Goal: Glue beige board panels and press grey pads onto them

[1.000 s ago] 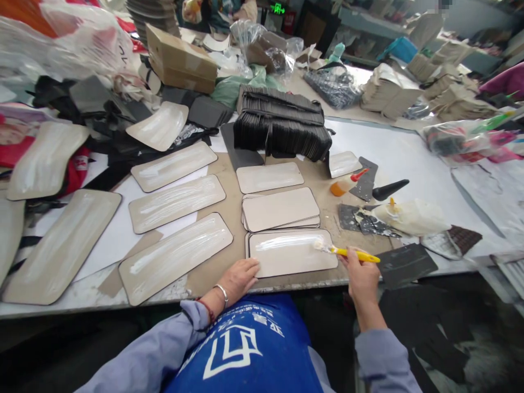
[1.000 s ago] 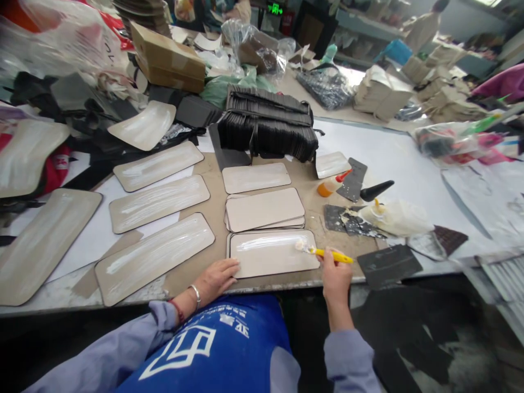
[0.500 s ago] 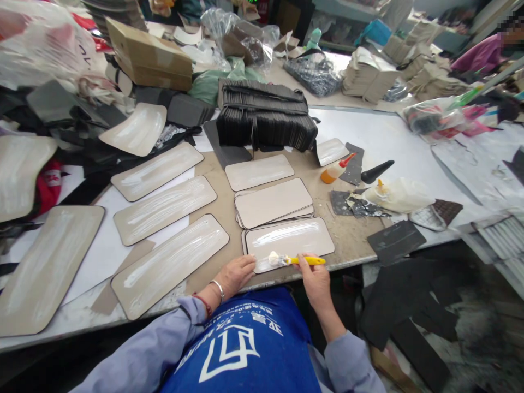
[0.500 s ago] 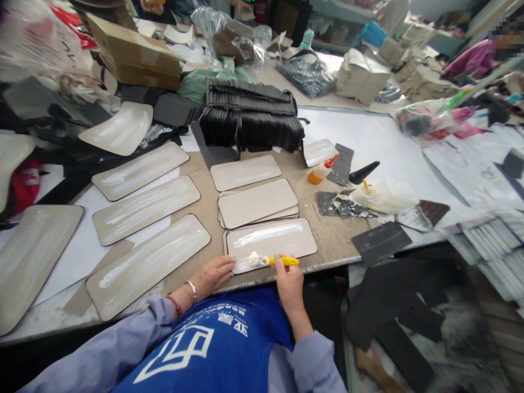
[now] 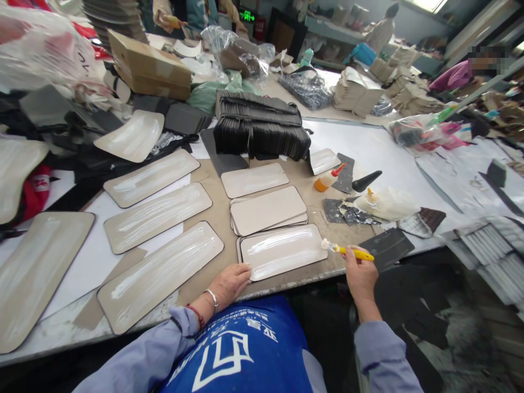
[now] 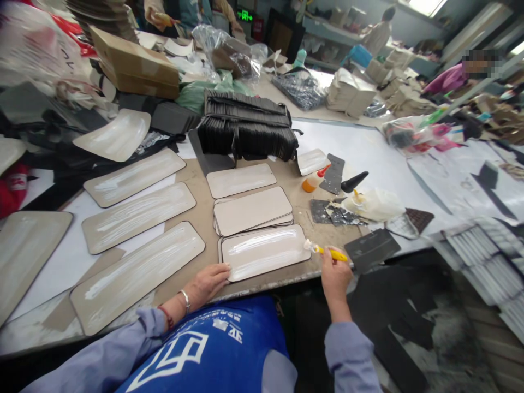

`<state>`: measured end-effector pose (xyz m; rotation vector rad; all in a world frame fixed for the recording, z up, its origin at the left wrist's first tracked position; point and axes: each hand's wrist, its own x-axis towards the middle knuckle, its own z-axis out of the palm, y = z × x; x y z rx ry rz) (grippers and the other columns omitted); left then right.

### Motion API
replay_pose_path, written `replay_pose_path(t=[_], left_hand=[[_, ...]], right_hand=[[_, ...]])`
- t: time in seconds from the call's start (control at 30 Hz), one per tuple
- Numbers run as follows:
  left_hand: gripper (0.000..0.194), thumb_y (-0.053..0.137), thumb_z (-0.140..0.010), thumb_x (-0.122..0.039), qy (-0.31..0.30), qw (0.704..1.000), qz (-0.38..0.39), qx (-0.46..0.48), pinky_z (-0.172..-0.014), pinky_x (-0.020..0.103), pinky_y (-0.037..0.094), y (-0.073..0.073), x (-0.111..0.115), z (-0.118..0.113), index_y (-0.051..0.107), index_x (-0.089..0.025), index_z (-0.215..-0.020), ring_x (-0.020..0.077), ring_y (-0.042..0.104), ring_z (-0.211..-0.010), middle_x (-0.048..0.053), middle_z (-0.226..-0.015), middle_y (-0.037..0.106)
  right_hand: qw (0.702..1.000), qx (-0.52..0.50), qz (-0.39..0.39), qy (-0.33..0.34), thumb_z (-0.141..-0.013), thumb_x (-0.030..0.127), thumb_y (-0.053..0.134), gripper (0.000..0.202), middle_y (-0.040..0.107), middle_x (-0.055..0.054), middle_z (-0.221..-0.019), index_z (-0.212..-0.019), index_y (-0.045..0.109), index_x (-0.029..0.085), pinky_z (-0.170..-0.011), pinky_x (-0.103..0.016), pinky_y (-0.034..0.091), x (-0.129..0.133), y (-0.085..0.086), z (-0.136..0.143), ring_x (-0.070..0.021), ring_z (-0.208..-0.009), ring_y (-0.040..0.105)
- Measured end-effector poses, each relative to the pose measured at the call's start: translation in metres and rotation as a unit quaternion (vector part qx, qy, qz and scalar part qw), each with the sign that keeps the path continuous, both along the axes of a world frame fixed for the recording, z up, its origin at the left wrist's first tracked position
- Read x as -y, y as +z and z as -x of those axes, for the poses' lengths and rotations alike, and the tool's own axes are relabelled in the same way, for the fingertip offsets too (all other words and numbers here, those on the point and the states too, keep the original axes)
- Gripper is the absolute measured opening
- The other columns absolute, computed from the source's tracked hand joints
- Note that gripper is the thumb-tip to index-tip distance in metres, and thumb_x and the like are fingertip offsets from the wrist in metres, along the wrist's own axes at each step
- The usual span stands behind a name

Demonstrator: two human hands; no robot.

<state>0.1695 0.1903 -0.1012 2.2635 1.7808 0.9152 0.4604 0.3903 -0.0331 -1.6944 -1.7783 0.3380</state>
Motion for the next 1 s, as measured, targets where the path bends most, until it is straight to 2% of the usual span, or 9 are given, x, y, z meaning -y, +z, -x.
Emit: replay_pose_path(t=[0.13, 0.3, 0.37, 0.5, 0.63, 0.7, 0.8, 0.93, 1.0], left_hand=[[0.019, 0.043, -0.087, -0.019, 0.007, 1.0, -0.025, 0.012, -0.078, 0.029, 0.054, 0.0, -0.001, -0.002, 0.061, -0.016, -0.088, 0.0167, 0.063, -0.089, 0.009, -0.092, 0.067], [0.021, 0.041, -0.088, -0.018, 0.025, 0.997, -0.063, 0.019, -0.077, 0.028, 0.053, -0.008, -0.001, -0.006, 0.062, -0.016, -0.087, 0.0155, 0.062, -0.088, 0.009, -0.09, 0.067], [0.021, 0.041, -0.087, -0.016, 0.03, 0.997, -0.072, 0.013, -0.078, 0.03, 0.053, -0.01, 0.0, -0.007, 0.062, -0.015, -0.089, 0.0161, 0.062, -0.09, 0.009, -0.091, 0.067], [0.02, 0.041, -0.088, -0.017, 0.029, 0.997, -0.069, -0.005, -0.08, 0.032, 0.053, -0.011, 0.001, -0.008, 0.061, -0.015, -0.092, 0.0167, 0.062, -0.092, 0.009, -0.092, 0.067], [0.02, 0.041, -0.087, -0.015, 0.028, 0.998, -0.061, -0.02, -0.079, 0.03, 0.054, -0.009, 0.001, -0.009, 0.061, -0.014, -0.091, 0.0168, 0.062, -0.092, 0.009, -0.091, 0.067], [0.02, 0.041, -0.087, -0.014, 0.029, 0.997, -0.066, -0.025, -0.079, 0.031, 0.054, -0.009, 0.001, -0.01, 0.061, -0.013, -0.092, 0.0175, 0.062, -0.093, 0.009, -0.09, 0.067], [0.021, 0.04, -0.086, -0.013, 0.03, 0.997, -0.072, -0.022, -0.078, 0.032, 0.054, -0.009, 0.001, -0.01, 0.061, -0.014, -0.091, 0.0178, 0.062, -0.092, 0.01, -0.09, 0.067], [0.024, 0.037, -0.086, -0.011, 0.049, 0.997, -0.055, -0.002, -0.077, 0.029, 0.053, 0.0, -0.001, -0.012, 0.061, -0.014, -0.088, 0.0164, 0.062, -0.089, 0.009, -0.089, 0.067], [0.023, 0.038, -0.086, -0.012, 0.068, 0.997, -0.031, 0.009, -0.074, 0.027, 0.053, 0.009, -0.003, -0.014, 0.061, -0.015, -0.086, 0.0154, 0.062, -0.084, 0.008, -0.087, 0.066]], right_hand=[[0.989, 0.017, -0.018, 0.143, -0.083, 0.041, 0.041, 0.027, 0.06, -0.012, -0.088, -0.083, 0.058, 0.02, -0.087, -0.041, 0.043, 0.029, -0.003, 0.043, -0.025, -0.09, 0.055], [0.947, -0.046, 0.011, 0.318, -0.087, 0.03, 0.042, 0.018, 0.061, -0.004, -0.084, -0.089, 0.059, 0.024, -0.079, -0.032, 0.049, 0.086, -0.003, 0.094, -0.0172, -0.083, 0.059], [0.937, -0.084, 0.004, 0.339, -0.087, 0.025, 0.044, 0.016, 0.061, -0.004, -0.085, -0.092, 0.059, 0.023, -0.078, -0.033, 0.05, 0.093, 0.001, 0.102, -0.0168, -0.084, 0.059], [0.94, -0.1, -0.043, 0.325, -0.086, 0.023, 0.047, 0.014, 0.06, -0.005, -0.084, -0.091, 0.06, 0.021, -0.077, -0.034, 0.05, 0.092, 0.003, 0.11, -0.0172, -0.082, 0.058], [0.914, -0.134, 0.008, 0.384, -0.086, 0.02, 0.047, 0.014, 0.061, -0.005, -0.083, -0.092, 0.06, 0.02, -0.077, -0.031, 0.05, 0.102, 0.0, 0.133, -0.0153, -0.082, 0.059], [0.912, -0.175, 0.04, 0.368, -0.085, 0.023, 0.049, 0.014, 0.062, -0.005, -0.085, -0.09, 0.061, 0.019, -0.079, -0.031, 0.049, 0.104, -0.003, 0.147, -0.0155, -0.083, 0.058], [0.924, -0.233, 0.109, 0.283, -0.083, 0.034, 0.052, 0.019, 0.062, -0.005, -0.085, -0.086, 0.061, 0.018, -0.079, -0.031, 0.049, 0.087, -0.012, 0.151, -0.0161, -0.082, 0.059], [0.948, -0.261, 0.113, 0.143, -0.079, 0.043, 0.053, 0.03, 0.061, -0.006, -0.085, -0.087, 0.057, 0.015, -0.077, -0.035, 0.05, 0.047, -0.015, 0.109, -0.0174, -0.078, 0.06], [0.937, -0.319, 0.126, 0.073, -0.074, 0.046, 0.059, 0.034, 0.061, -0.004, -0.082, -0.087, 0.056, 0.015, -0.076, -0.036, 0.051, 0.037, -0.008, 0.087, -0.0174, -0.074, 0.061]])
